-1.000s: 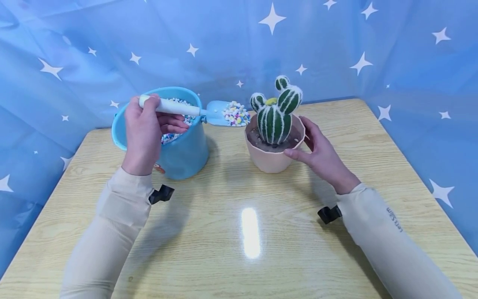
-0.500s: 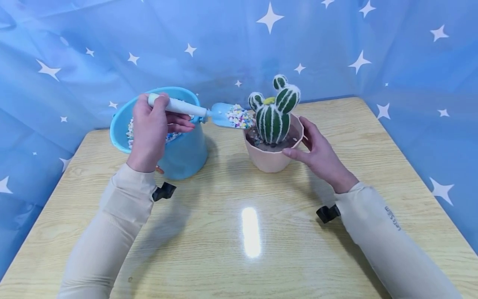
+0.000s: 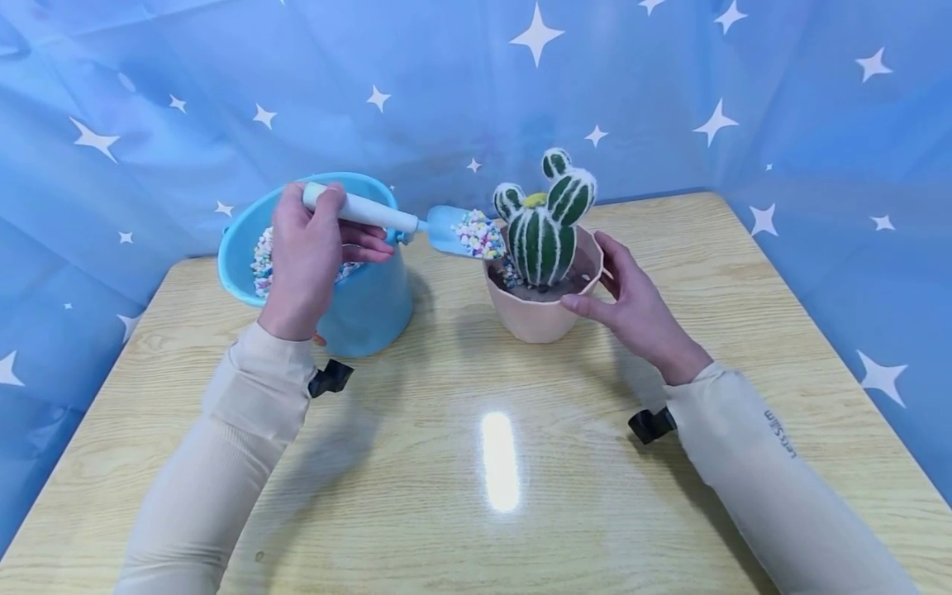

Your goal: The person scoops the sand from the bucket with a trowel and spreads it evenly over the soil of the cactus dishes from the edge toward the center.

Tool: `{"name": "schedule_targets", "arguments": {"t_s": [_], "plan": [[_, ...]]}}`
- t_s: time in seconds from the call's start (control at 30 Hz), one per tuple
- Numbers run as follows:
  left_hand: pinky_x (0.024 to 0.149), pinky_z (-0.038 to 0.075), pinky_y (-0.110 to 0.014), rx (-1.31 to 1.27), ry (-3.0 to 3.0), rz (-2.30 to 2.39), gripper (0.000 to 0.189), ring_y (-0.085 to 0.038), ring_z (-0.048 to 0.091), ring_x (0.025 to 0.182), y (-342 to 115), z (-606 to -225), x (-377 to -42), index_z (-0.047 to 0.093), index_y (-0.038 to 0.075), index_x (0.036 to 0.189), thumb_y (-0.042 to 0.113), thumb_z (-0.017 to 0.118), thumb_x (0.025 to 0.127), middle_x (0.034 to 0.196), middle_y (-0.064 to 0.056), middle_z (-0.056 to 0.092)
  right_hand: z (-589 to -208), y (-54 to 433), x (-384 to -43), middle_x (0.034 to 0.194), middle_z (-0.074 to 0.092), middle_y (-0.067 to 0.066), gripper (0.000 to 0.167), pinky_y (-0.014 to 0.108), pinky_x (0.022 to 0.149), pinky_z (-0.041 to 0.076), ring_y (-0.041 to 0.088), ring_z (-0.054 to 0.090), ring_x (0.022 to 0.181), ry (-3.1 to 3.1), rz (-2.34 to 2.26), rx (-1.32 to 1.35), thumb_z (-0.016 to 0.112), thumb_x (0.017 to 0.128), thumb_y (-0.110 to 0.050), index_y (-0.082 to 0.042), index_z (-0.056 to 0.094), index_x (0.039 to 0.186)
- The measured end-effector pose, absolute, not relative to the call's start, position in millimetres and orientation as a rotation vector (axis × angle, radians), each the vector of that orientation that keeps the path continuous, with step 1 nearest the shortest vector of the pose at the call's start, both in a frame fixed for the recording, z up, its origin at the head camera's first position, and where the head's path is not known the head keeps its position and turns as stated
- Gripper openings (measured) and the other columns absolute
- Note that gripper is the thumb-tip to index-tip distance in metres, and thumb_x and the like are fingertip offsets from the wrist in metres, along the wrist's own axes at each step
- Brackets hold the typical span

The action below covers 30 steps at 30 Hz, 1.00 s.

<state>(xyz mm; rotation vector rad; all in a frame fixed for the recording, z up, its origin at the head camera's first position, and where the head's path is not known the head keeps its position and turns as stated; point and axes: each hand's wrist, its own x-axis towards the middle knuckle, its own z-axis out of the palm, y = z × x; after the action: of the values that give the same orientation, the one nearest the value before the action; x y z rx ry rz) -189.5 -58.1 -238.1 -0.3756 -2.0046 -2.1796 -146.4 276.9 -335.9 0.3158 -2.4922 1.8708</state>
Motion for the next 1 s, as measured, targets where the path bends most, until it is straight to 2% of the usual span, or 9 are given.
{"name": "schedule_targets", "arguments": {"t_s": [0.3, 0.53, 0.83, 1.0], "plan": [[0.059, 0.061, -0.043, -0.379, -2.017, -2.174, 0.019, -0.030, 0.068, 0.055, -52.6, -236.9, -188.8, 0.039, 0.000, 0.112, 0.018, 0.044, 0.106, 0.076, -0.027, 0.063, -337.1, 275.8, -146.1, 0.156, 0.026, 0.015, 0.083, 0.023, 0.114, 0.028, 0.024, 0.025, 0.143, -2.456, 1.885, 0.323, 0.068, 0.092, -0.002, -0.004, 0.015, 0.156], [0.059, 0.061, -0.042, -0.355, -2.054, -2.155, 0.020, -0.029, 0.067, 0.054, -50.5, -236.0, -188.8, 0.038, 0.003, 0.110, 0.021, 0.044, 0.106, 0.076, -0.027, 0.064, -336.3, 275.5, -145.8, 0.154, 0.029, 0.014, 0.082, 0.022, 0.113, 0.029, 0.025, 0.028, 0.141, -2.447, 1.896, 0.326, 0.069, 0.091, -0.002, -0.004, 0.017, 0.155], [0.058, 0.061, -0.041, -0.347, -2.071, -2.146, 0.018, -0.028, 0.067, 0.053, -50.7, -234.5, -187.9, 0.038, 0.003, 0.110, 0.020, 0.044, 0.106, 0.075, -0.027, 0.064, -332.4, 276.4, -144.1, 0.157, 0.024, 0.012, 0.085, 0.025, 0.116, 0.024, 0.025, 0.023, 0.144, -2.505, 1.876, 0.290, 0.069, 0.093, -0.007, -0.009, 0.014, 0.157], [0.058, 0.061, -0.043, -0.388, -2.061, -2.133, 0.019, -0.029, 0.067, 0.054, -50.1, -234.4, -187.6, 0.039, 0.002, 0.111, 0.019, 0.044, 0.106, 0.075, -0.026, 0.063, -332.8, 274.3, -144.4, 0.156, 0.025, 0.013, 0.085, 0.025, 0.116, 0.026, 0.025, 0.023, 0.144, -2.494, 1.854, 0.280, 0.071, 0.091, -0.006, -0.006, 0.016, 0.156]]}}
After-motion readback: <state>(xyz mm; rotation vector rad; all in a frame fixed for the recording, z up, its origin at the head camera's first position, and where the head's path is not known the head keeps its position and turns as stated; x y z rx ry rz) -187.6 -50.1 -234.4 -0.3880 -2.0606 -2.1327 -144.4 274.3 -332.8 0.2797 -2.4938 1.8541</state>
